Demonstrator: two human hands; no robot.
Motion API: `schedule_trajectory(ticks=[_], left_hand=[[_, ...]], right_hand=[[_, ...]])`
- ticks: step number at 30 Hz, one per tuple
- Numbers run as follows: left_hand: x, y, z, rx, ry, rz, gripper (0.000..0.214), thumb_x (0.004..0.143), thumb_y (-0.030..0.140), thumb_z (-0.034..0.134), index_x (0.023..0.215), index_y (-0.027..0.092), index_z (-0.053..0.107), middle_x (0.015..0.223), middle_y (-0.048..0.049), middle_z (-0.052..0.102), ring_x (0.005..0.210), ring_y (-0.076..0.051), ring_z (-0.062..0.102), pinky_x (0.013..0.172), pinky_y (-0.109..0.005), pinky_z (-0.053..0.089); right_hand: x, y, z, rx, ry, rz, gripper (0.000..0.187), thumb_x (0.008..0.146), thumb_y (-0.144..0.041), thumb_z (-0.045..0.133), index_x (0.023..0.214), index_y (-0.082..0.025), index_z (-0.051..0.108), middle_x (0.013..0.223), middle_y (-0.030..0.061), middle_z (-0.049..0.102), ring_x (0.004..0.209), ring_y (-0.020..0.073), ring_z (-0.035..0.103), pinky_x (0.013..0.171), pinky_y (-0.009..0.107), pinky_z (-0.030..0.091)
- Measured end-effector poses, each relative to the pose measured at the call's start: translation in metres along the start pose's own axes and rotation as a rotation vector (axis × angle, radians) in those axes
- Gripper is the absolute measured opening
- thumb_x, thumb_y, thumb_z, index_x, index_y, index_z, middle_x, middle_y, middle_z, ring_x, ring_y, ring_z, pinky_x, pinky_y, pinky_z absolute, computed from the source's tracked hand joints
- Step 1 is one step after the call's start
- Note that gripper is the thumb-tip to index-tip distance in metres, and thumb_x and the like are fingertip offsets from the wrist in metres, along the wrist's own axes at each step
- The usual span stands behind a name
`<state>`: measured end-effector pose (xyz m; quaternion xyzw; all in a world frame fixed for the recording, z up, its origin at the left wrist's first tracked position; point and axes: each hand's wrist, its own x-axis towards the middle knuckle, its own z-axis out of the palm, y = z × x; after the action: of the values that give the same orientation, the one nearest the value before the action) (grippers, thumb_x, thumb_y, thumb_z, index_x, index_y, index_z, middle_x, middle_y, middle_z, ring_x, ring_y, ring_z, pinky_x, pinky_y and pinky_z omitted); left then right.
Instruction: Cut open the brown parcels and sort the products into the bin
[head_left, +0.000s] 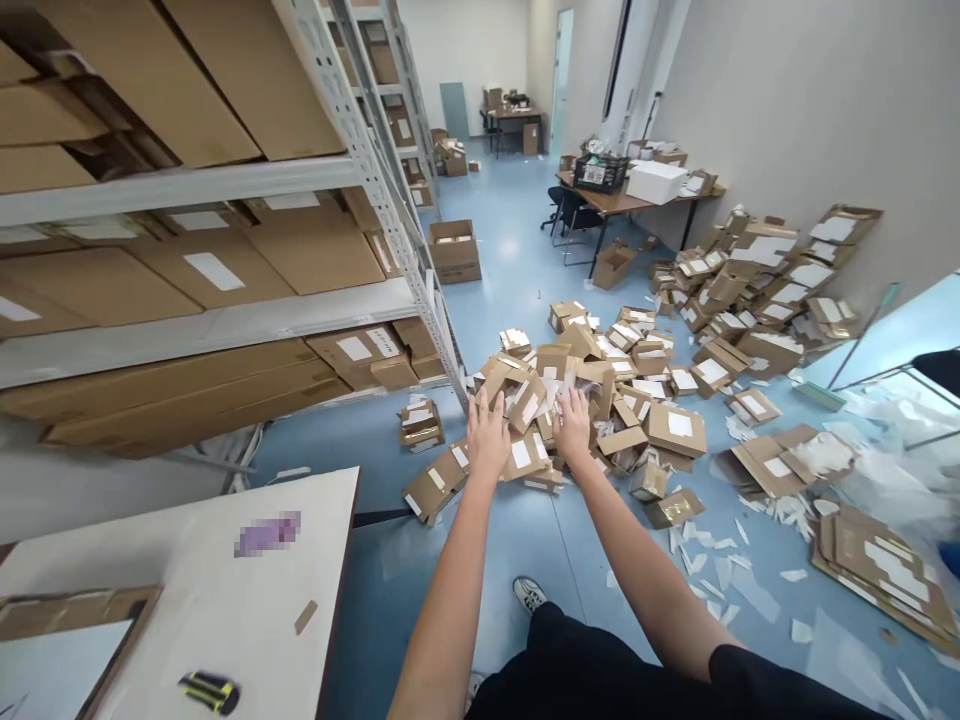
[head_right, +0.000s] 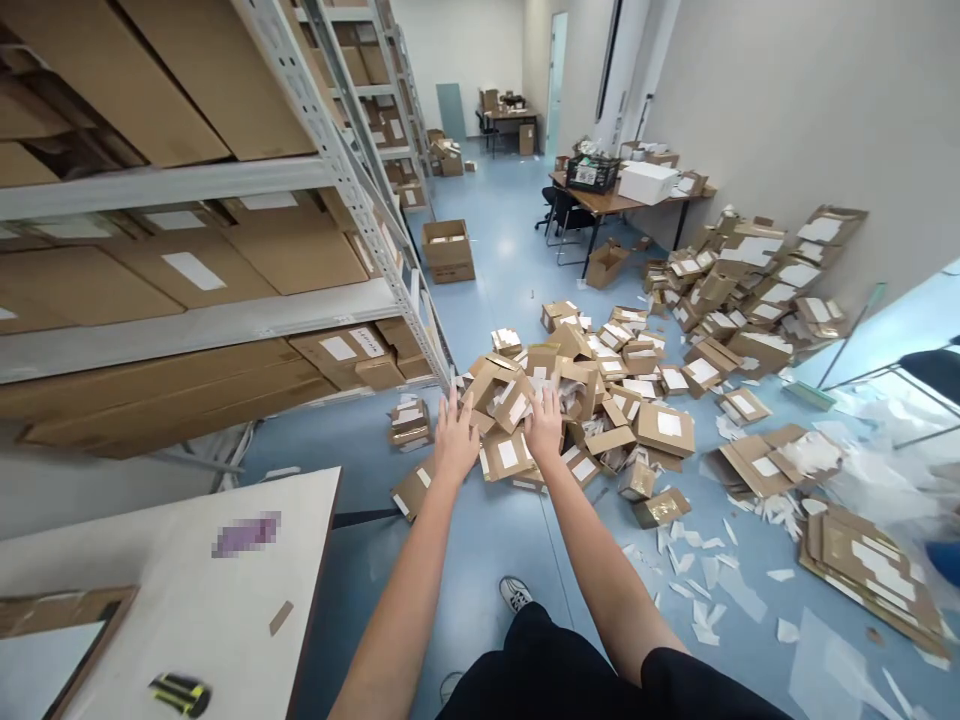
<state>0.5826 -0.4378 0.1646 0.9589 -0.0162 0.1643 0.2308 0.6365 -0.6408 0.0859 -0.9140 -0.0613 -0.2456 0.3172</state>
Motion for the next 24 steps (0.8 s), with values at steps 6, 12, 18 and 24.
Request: schedule_trajectory(ticks=[6, 12, 18, 24], left_hand=[[-0.057, -0.065, -0.033, 0.055, 0.012, -0.159, 0.067, 0.095, 0.018, 0.055, 0.161, 0.025, 0.043, 0.175, -0.0089, 0.027, 0.162, -0.035, 0.022, 0.129, -0.056, 0.032], [-0.141, -0.107, -0.103, 0.16, 0.17, -0.366, 0.066, 0.097, 0.021, 0.054, 0.161, 0.027, 0.041, 0.174, -0.0075, 0.03, 0.161, -0.032, 0.026, 0.129, -0.054, 0.034], [-0.281, -0.121, -0.184, 0.273, 0.405, -0.646, 0.064, 0.096, 0.021, 0.056, 0.159, 0.025, 0.044, 0.173, -0.0096, 0.032, 0.16, -0.033, 0.027, 0.128, -0.057, 0.034], [-0.473, -0.091, -0.265, 0.416, 0.644, -0.894, 0.061, 0.097, 0.021, 0.057, 0.157, 0.024, 0.047, 0.172, -0.0111, 0.033, 0.159, -0.032, 0.03, 0.128, -0.054, 0.035]], right_hand=[[-0.02, -0.083, 0.047, 0.2, -0.214, -0.161, 0.05, 0.091, -0.013, 0.049, 0.139, -0.019, 0.064, 0.162, 0.0141, 0.045, 0.154, 0.0313, 0.035, 0.126, 0.056, 0.035], [-0.039, -0.202, 0.078, 0.41, -0.402, -0.415, 0.053, 0.092, -0.015, 0.053, 0.144, -0.02, 0.061, 0.162, 0.0142, 0.044, 0.153, 0.0323, 0.036, 0.126, 0.056, 0.035], [-0.133, -0.335, 0.078, 0.645, -0.602, -0.758, 0.055, 0.094, -0.02, 0.055, 0.149, -0.022, 0.057, 0.165, 0.0137, 0.041, 0.152, 0.034, 0.036, 0.126, 0.059, 0.034], [-0.297, -0.45, 0.023, 0.841, -0.784, -1.047, 0.053, 0.094, -0.02, 0.055, 0.147, -0.02, 0.058, 0.161, 0.0146, 0.044, 0.15, 0.0321, 0.039, 0.124, 0.055, 0.038]])
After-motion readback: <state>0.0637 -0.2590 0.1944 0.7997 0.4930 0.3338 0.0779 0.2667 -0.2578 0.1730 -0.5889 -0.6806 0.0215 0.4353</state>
